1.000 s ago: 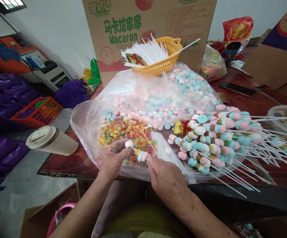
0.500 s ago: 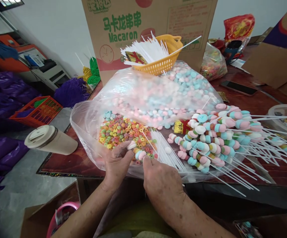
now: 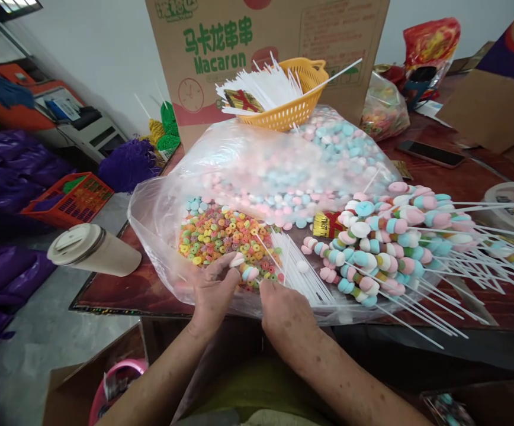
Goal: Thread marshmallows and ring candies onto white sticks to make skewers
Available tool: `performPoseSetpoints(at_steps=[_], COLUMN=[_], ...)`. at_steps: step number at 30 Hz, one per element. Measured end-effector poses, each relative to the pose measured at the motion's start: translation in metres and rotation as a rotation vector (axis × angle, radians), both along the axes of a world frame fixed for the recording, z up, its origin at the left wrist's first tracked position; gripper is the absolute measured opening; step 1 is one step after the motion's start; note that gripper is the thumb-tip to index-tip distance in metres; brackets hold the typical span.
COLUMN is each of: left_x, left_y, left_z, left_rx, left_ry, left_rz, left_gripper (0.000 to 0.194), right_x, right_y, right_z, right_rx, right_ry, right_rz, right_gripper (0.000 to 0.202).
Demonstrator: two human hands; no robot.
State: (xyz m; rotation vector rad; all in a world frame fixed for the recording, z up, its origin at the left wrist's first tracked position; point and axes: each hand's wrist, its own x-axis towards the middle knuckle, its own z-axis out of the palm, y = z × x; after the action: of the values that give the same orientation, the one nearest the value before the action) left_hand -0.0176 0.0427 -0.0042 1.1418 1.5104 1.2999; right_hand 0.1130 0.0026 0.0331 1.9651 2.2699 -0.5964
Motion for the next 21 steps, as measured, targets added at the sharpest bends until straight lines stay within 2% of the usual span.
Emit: performPoseSetpoints(at_steps=[4,8,11,14,16,18,21], left_x=[0.000,-0.004,-0.007,-0.003,0.003,0.008,0.013], left_y=[-0.006,-0.006,0.001,0.010,0.014,0.016,0.015], left_z=[-0.007,-0.007,0.003,0.017,0.025,0.029,0.030], left_rx=[0.027,0.027,-0.032,-0.183,-0.249,-0.262,-0.220], left_ry=[0.092,0.015,-0.240,-0.606,-0.763,-0.847,-0.891], left_rz=[-0.051,-0.169,-0.197,-0.117,-0.082,-0.103,-0.077], left_gripper=[0.028,0.025,0.038,0.050,0.041,0.029,0.021], right_x=[-0.007,-0.011,-0.005,-0.002,-0.006,-0.011,-0.018], right_y=[0.002,0.010,0.015,0.014,0.010,0.004,-0.003], right_z=[-0.002,-0.009,-0.019,-0.024,-0.025,-0.024,-0.026], right_rx=[0.054,0.155,0.177,0.265,0.293,0.273,0.202], right_ry=[0.032,0.092,0.222,0.448,0.596,0.686,0.671], right_rz=[-0.015,-0.028,-0.048,-0.080,-0.060,-0.029,-0.039], right_gripper=[0.024,0.021,0.019,0.027,0.028,0.025,0.021])
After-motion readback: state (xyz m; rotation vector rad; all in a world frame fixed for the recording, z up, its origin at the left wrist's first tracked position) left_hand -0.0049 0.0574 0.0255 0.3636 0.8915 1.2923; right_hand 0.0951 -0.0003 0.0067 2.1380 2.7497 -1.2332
